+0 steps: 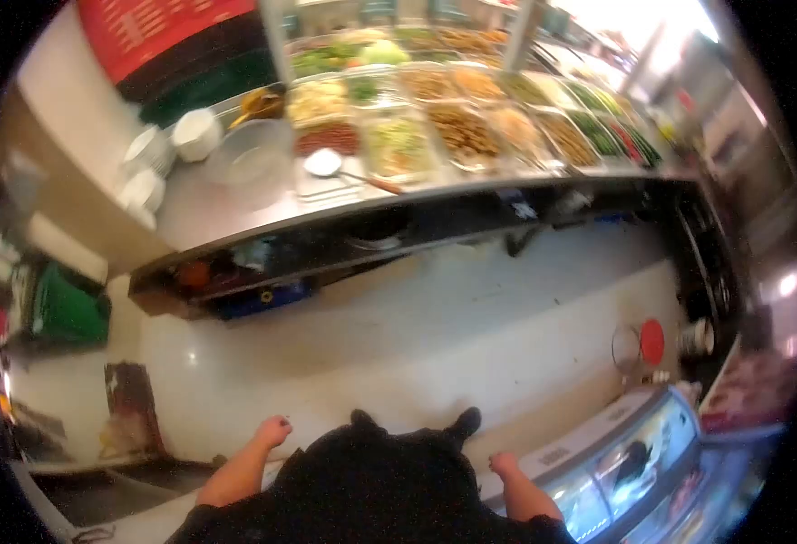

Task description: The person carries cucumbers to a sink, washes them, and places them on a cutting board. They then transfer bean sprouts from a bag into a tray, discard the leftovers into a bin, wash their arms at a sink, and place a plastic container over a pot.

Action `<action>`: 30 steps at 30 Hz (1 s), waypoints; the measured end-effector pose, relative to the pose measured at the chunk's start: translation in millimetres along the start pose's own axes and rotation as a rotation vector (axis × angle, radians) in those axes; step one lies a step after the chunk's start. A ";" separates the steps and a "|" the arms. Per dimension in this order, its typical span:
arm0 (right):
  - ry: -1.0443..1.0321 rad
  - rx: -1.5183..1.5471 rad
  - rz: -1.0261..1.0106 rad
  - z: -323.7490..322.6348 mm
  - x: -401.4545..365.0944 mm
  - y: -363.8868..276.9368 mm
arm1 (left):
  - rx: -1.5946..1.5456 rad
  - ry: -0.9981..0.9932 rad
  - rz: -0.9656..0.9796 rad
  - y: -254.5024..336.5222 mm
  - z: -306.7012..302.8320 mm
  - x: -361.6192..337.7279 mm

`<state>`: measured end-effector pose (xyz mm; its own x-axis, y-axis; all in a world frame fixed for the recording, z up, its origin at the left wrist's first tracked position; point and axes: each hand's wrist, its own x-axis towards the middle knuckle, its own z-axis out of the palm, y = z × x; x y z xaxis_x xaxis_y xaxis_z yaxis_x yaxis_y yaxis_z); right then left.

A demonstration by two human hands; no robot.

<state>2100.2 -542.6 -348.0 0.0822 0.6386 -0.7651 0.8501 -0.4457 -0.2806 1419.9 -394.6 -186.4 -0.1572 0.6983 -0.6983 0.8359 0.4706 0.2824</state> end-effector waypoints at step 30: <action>-0.488 -0.748 -0.845 230.9 156.5 -1309.9 | -1.061 0.371 -0.836 -458.5 -115.2 -14.4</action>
<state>879.5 -3.7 -233.9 -0.7057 0.1790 -0.6855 0.6438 0.5659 -0.5150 978.3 -558.3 -230.1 -0.6725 0.0343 -0.7393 -0.3373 0.8749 0.3475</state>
